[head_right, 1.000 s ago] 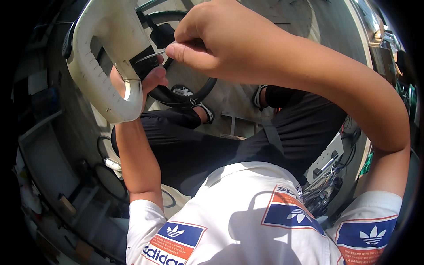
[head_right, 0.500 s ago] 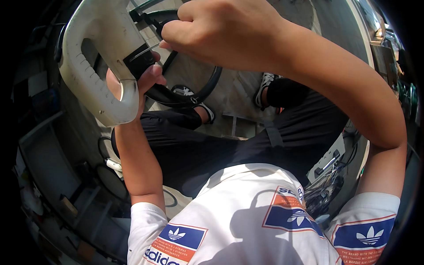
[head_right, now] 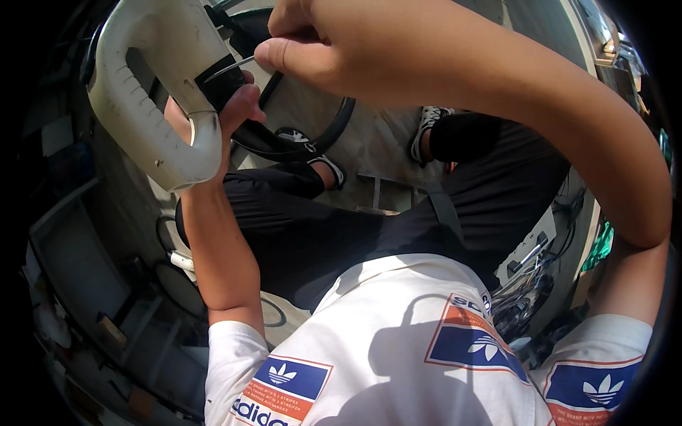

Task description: The person uses a screwdriver to remove screws from a white charging handle while sitting on the floor, then uses a multimeter to test the internal components.

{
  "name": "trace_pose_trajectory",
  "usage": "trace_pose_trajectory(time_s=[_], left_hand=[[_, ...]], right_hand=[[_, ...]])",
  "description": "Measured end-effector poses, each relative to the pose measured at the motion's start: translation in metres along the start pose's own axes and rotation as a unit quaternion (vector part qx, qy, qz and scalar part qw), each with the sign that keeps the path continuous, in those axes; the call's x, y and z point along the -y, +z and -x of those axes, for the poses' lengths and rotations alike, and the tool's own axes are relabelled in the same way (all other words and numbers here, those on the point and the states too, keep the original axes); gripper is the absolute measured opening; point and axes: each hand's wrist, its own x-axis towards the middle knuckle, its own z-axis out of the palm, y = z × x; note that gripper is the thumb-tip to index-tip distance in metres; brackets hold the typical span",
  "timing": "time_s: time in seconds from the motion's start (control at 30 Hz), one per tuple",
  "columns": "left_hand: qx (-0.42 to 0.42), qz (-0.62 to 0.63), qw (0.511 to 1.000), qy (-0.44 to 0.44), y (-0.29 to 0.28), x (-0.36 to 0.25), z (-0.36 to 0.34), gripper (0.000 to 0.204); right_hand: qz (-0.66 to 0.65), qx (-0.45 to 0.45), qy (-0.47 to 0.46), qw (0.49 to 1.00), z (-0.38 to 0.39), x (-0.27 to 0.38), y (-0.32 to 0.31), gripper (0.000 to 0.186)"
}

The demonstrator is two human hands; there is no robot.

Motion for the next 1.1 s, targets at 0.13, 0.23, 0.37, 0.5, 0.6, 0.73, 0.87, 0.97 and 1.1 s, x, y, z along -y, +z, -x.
trace_pose_trajectory(time_s=[0.13,0.23,0.37,0.5,0.6,0.73,0.87,0.97,1.1], left_hand=[[0.011,0.019,0.999,0.033,0.000,0.014,0.000,0.027],[0.010,0.014,0.998,0.062,0.003,0.016,0.000,0.026],[-0.021,-0.034,0.999,0.030,0.013,0.011,0.003,0.060],[-0.016,0.008,0.998,0.068,0.028,0.005,-0.010,0.067],[-0.017,0.092,0.996,0.004,0.030,-0.003,-0.015,0.082],[-0.015,0.135,0.991,0.004,0.030,-0.005,-0.023,0.083],[0.022,0.103,0.994,0.015,0.025,-0.002,-0.030,0.079],[0.066,0.142,0.985,0.078,0.023,0.005,-0.034,0.078],[0.198,0.264,0.940,0.082,0.013,0.004,-0.034,0.081]], right_hand=[[-0.040,0.135,0.335,0.932,-0.024,0.031,-0.014,0.038],[-0.030,0.103,0.300,0.948,-0.022,0.026,-0.013,0.038],[-0.055,0.033,0.066,0.996,0.004,-0.027,-0.007,0.037],[-0.117,-0.047,0.098,0.987,0.026,-0.035,-0.006,0.024],[-0.127,-0.082,0.099,0.984,0.033,-0.040,-0.007,0.012],[-0.142,-0.147,0.088,0.975,0.035,-0.049,-0.007,0.011],[-0.114,-0.153,0.063,0.980,0.036,-0.048,-0.011,0.009],[-0.129,-0.138,0.047,0.981,0.038,-0.049,-0.014,0.010],[-0.187,-0.130,0.028,0.973,0.053,-0.064,-0.021,0.016]])
